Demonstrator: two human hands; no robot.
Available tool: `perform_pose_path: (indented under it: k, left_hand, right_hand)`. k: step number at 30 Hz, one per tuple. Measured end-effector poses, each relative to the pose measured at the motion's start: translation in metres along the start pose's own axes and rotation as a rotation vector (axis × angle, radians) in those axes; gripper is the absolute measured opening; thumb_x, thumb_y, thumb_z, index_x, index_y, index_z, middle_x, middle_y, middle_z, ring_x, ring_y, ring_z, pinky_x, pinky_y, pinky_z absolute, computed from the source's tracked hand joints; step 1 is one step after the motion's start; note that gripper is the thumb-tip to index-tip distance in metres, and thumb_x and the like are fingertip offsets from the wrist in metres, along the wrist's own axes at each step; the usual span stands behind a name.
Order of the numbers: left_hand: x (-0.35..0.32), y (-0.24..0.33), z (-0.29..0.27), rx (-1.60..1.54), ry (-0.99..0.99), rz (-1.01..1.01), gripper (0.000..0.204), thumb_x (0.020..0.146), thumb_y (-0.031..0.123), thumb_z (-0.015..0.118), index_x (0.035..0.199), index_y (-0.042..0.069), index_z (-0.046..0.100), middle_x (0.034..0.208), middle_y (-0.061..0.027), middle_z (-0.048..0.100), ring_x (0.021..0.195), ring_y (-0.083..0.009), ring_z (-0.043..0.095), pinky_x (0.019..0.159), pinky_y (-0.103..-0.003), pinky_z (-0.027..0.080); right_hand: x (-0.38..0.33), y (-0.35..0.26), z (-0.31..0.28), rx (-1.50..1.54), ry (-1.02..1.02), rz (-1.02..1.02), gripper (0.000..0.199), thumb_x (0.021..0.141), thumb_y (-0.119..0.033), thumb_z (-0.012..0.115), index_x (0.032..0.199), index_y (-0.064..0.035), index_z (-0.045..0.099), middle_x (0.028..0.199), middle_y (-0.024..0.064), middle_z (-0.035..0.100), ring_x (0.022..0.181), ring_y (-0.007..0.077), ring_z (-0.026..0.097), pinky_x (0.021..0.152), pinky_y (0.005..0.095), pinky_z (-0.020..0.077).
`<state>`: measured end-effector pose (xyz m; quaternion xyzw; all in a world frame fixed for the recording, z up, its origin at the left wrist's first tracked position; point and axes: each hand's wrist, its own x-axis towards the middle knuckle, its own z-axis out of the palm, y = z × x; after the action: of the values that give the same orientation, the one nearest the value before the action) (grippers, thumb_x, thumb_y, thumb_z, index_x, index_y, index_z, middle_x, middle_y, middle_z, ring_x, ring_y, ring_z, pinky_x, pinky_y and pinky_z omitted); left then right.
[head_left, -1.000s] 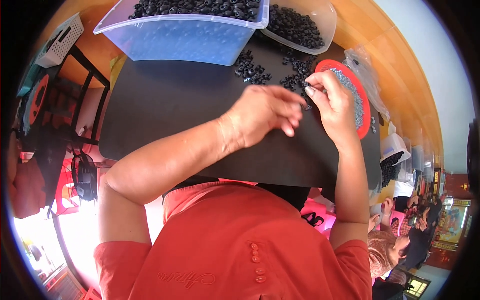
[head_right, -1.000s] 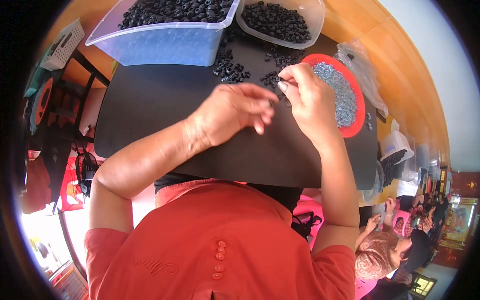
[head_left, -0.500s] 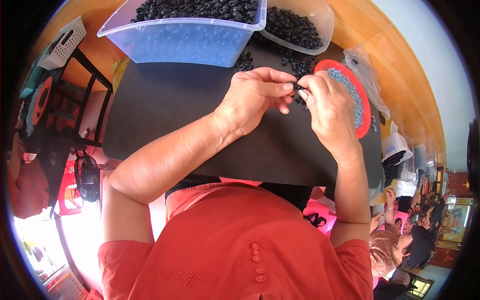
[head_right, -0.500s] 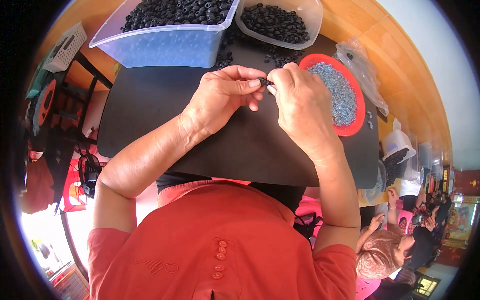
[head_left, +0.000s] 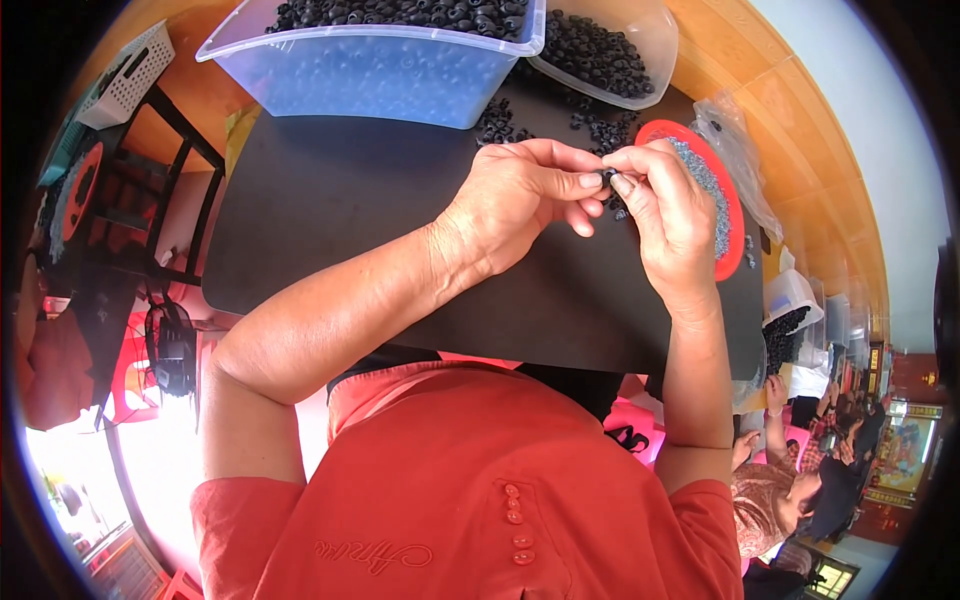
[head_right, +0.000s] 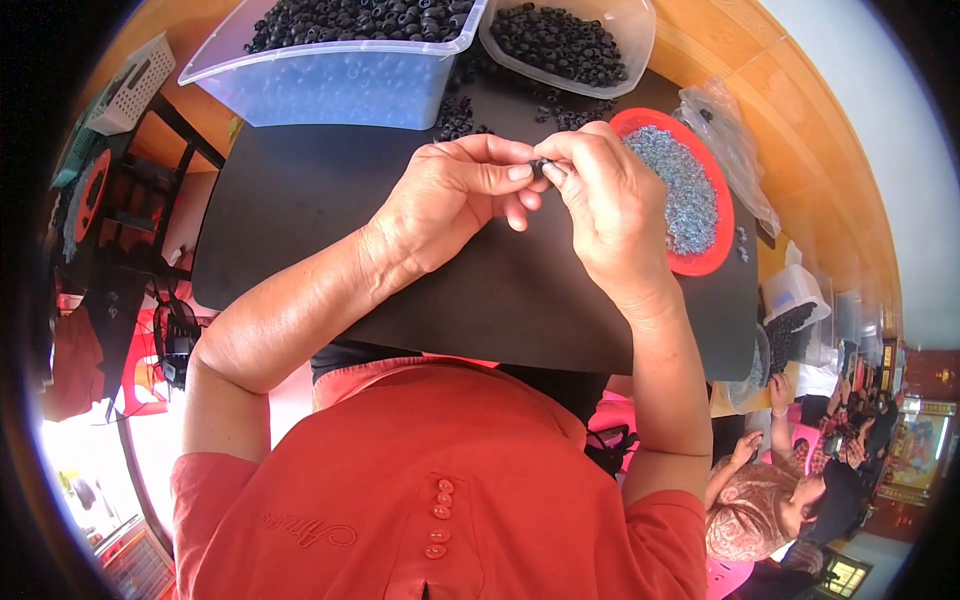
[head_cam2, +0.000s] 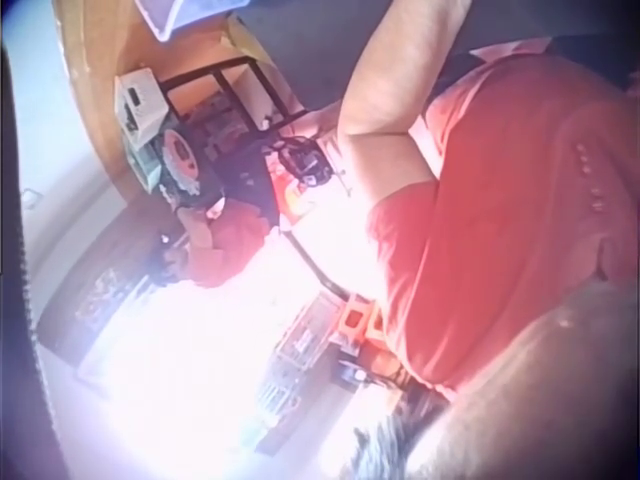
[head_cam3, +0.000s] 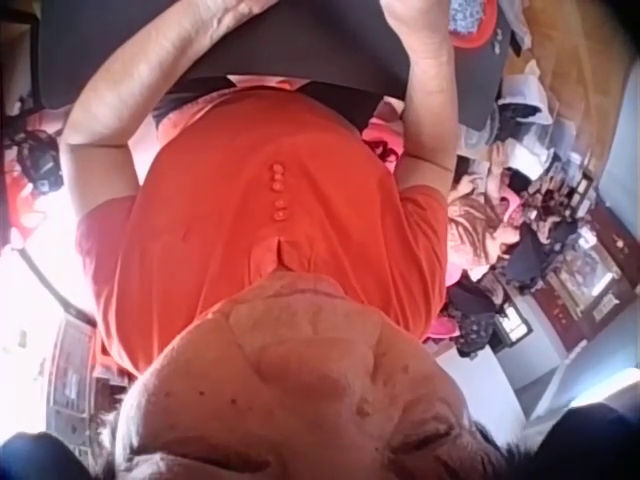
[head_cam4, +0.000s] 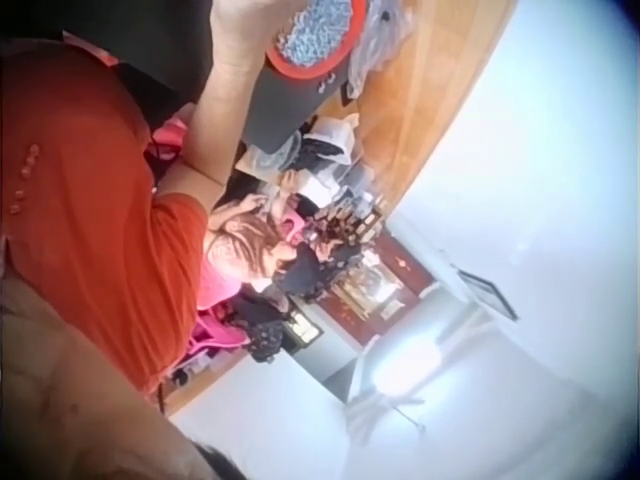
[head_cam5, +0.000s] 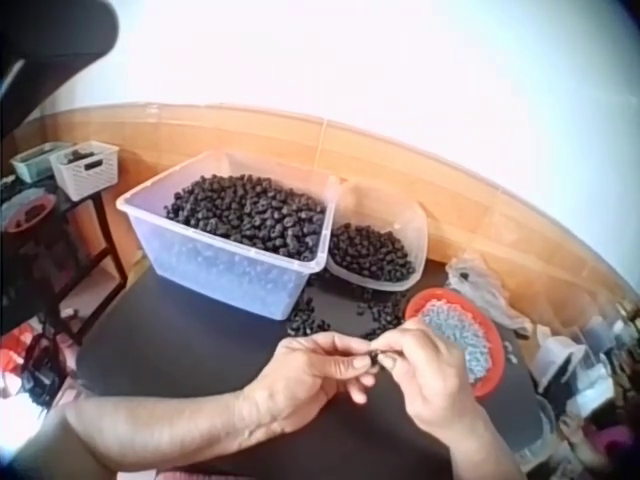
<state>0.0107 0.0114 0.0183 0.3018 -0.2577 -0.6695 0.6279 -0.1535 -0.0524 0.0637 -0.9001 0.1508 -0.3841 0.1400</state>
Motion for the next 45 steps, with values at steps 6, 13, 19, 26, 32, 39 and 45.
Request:
perform_pose_path:
  k: [6,13,19,26,32,39,45]
  left_hand:
    - [0.001,-0.002,-0.004,-0.083,-0.051,-0.023,0.011,0.093,0.0,0.06,0.103,-0.003,0.063,0.094,-0.0145,0.067,0.083,-0.0232,0.066,0.072,-0.033,0.053]
    - [-0.004,0.001,0.003,-0.122,-0.017,-0.033,0.011,0.088,-0.004,0.064,0.099,-0.006,0.064,0.089,-0.0158,0.067,0.077,-0.0239,0.067,0.067,-0.034,0.055]
    - [-0.004,0.005,0.008,-0.032,0.027,0.01,0.011,0.086,-0.006,0.066,0.097,-0.006,0.065,0.087,-0.0158,0.068,0.074,-0.0237,0.068,0.062,-0.033,0.057]
    - [-0.008,0.008,0.014,0.067,0.09,0.138,0.015,0.081,-0.01,0.069,0.094,-0.005,0.064,0.085,-0.0128,0.068,0.073,-0.0211,0.067,0.06,-0.032,0.056]
    - [-0.018,0.017,0.031,0.118,0.072,0.289,0.023,0.079,-0.012,0.07,0.098,-0.002,0.062,0.087,-0.0095,0.067,0.075,-0.0191,0.067,0.059,-0.031,0.055]
    - [-0.016,0.024,0.045,0.032,0.105,0.269,0.025,0.081,-0.013,0.067,0.102,-0.001,0.061,0.089,-0.0091,0.066,0.079,-0.0189,0.067,0.065,-0.031,0.055]
    - [-0.008,0.011,0.054,-0.01,0.167,0.294,0.023,0.081,-0.013,0.067,0.099,-0.001,0.062,0.088,-0.0087,0.066,0.079,-0.0193,0.066,0.068,-0.031,0.054]
  right_hand:
    - [-0.006,0.0,0.003,0.128,0.016,0.045,0.01,0.088,0.007,0.063,0.098,0.0044,0.063,0.087,0.0093,0.062,0.076,0.0153,0.059,0.067,0.026,0.0481]
    - [-0.014,0.006,0.013,0.246,0.133,0.107,0.01,0.088,0.008,0.063,0.098,0.0048,0.064,0.09,0.0074,0.062,0.077,0.0136,0.058,0.068,0.0246,0.0474]
    - [-0.011,0.004,0.011,0.215,0.171,0.066,0.01,0.088,0.007,0.064,0.098,0.0037,0.065,0.09,0.0079,0.063,0.078,0.0144,0.059,0.068,0.025,0.0471]
    - [-0.01,-0.006,0.01,0.086,0.198,0.023,0.01,0.087,0.006,0.064,0.097,0.0028,0.063,0.089,0.0097,0.062,0.077,0.0169,0.06,0.066,0.0268,0.0477]
    - [-0.008,-0.017,0.001,0.262,0.251,0.076,0.016,0.087,0.008,0.065,0.102,0.0032,0.064,0.093,0.0087,0.061,0.079,0.0136,0.06,0.069,0.0246,0.0488]
    - [-0.002,-0.023,0.002,0.256,0.333,0.051,0.035,0.076,0.009,0.07,0.109,0.0009,0.063,0.096,0.01,0.06,0.08,0.017,0.062,0.068,0.0276,0.0531]
    - [-0.003,-0.013,0.01,-0.111,0.447,-0.031,0.033,0.074,0.007,0.07,0.105,-0.0003,0.063,0.092,0.0143,0.061,0.078,0.0259,0.064,0.065,0.0321,0.0535]
